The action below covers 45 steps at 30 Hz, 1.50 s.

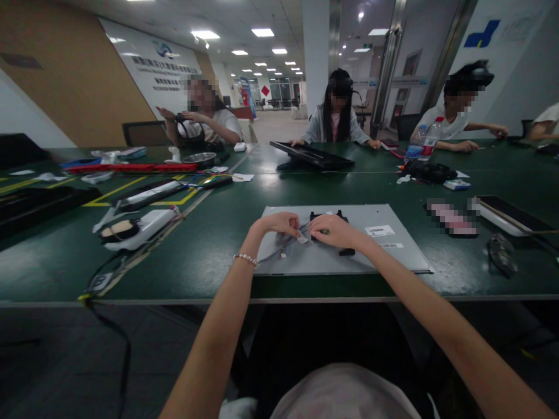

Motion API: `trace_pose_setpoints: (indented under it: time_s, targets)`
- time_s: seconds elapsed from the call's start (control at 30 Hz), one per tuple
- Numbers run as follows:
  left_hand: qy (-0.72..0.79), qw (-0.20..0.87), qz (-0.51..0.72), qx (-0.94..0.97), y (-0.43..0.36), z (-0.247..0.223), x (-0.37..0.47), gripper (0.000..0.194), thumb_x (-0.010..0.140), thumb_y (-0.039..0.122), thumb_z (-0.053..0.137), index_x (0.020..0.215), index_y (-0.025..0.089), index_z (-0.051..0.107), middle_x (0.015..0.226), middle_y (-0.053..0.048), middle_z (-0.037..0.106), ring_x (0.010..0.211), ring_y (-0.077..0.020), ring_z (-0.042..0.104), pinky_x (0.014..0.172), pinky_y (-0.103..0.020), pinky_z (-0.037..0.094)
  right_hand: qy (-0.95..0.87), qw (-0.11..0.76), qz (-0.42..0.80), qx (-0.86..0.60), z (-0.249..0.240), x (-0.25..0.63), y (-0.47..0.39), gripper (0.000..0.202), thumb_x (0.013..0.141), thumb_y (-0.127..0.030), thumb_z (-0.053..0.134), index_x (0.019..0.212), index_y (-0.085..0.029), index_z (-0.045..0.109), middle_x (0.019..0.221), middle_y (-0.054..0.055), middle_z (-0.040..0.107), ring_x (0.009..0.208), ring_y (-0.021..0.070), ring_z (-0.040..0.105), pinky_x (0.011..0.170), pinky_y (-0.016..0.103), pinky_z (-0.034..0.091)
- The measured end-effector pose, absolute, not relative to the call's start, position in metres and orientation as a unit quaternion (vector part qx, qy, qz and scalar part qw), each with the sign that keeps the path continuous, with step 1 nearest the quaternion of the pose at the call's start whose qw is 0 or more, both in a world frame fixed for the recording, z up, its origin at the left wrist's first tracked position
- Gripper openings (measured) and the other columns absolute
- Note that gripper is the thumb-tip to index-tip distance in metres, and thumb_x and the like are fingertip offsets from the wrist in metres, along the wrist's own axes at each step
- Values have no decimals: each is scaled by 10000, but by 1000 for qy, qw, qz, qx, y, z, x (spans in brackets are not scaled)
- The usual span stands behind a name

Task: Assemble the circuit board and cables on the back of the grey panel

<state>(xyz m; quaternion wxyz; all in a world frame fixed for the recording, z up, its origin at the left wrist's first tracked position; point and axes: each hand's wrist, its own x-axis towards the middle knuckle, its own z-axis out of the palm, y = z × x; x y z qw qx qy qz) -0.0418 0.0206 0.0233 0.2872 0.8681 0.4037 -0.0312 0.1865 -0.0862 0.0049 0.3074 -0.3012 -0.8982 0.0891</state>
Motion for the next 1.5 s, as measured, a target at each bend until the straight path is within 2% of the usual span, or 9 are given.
trace_pose_setpoints:
  time_s: [0.17, 0.23, 0.33, 0.4, 0.53, 0.67, 0.9, 1.23, 1.5]
  targets:
    - [404, 293, -26, 866, 19, 23, -43, 396, 586, 464, 760, 843, 192, 628, 786, -13, 652, 692, -155, 567, 640, -246, 400, -829, 357, 82, -424, 5, 244, -74, 272, 960, -267, 504, 1028, -192, 756, 1100, 96, 748, 1075, 248, 670, 999, 435, 489]
    - [402, 293, -24, 867, 20, 23, -43, 392, 590, 459, 759, 845, 192, 627, 783, -9, 647, 693, -154, 563, 648, -244, 400, -820, 300, 82, -481, -3, 282, -75, 355, 970, -333, 473, 1194, -189, 708, 1246, 116, 695, 1182, 269, 626, 1065, 458, 447]
    - [397, 296, -21, 869, 22, 20, -44, 398, 592, 465, 761, 848, 192, 627, 788, -9, 647, 709, -157, 567, 662, -244, 403, -802, 130, 102, -575, -24, 343, -85, 584, 928, -478, 530, 1423, -170, 556, 1473, 155, 529, 1366, 344, 479, 1148, 496, 365]
    - [395, 296, -20, 870, 24, 19, -44, 401, 589, 468, 764, 850, 195, 630, 791, -10, 651, 729, -163, 573, 670, -245, 404, -769, 54, 110, -628, -39, 377, -96, 705, 891, -607, 546, 1503, -266, 464, 1559, 99, 430, 1420, 392, 390, 1163, 555, 333]
    - [398, 296, -23, 868, 27, 17, -44, 398, 590, 462, 765, 859, 202, 629, 790, -13, 659, 743, -169, 579, 662, -246, 400, -754, 40, 101, -648, -58, 404, -123, 776, 876, -734, 459, 1550, -364, 355, 1634, 53, 272, 1459, 442, 273, 1154, 670, 271]
    - [398, 298, -30, 867, 23, 23, -43, 406, 599, 475, 762, 859, 199, 617, 790, -19, 660, 717, -164, 575, 644, -250, 400, -741, 61, 66, -665, -64, 391, -143, 704, 944, -705, 320, 1573, -392, 270, 1664, 28, 175, 1496, 416, 186, 1144, 712, 219]
    - [390, 271, 10, 880, 15, 36, -42, 354, 718, 514, 658, 845, 183, 654, 825, -34, 675, 744, -155, 579, 661, -240, 401, -742, 86, 37, -664, -60, 377, -152, 641, 981, -634, 298, 1557, -352, 330, 1653, 55, 240, 1507, 381, 189, 1151, 686, 222]
    - [481, 225, 287, 797, 29, 34, -46, 354, 826, 474, 504, 776, 151, 639, 666, -13, 570, 632, -137, 486, 584, -247, 351, -770, 128, 45, -624, -60, 368, -151, 599, 996, -571, 323, 1511, -280, 418, 1608, 112, 342, 1491, 305, 280, 1185, 607, 212]
    - [547, 75, 378, 743, 32, 36, -51, 305, 881, 379, 479, 788, 161, 671, 722, -41, 641, 706, -169, 539, 642, -262, 363, -790, 122, 21, -600, -60, 349, -142, 621, 1005, -555, 299, 1519, -227, 412, 1593, 144, 361, 1478, 300, 314, 1179, 528, 275]
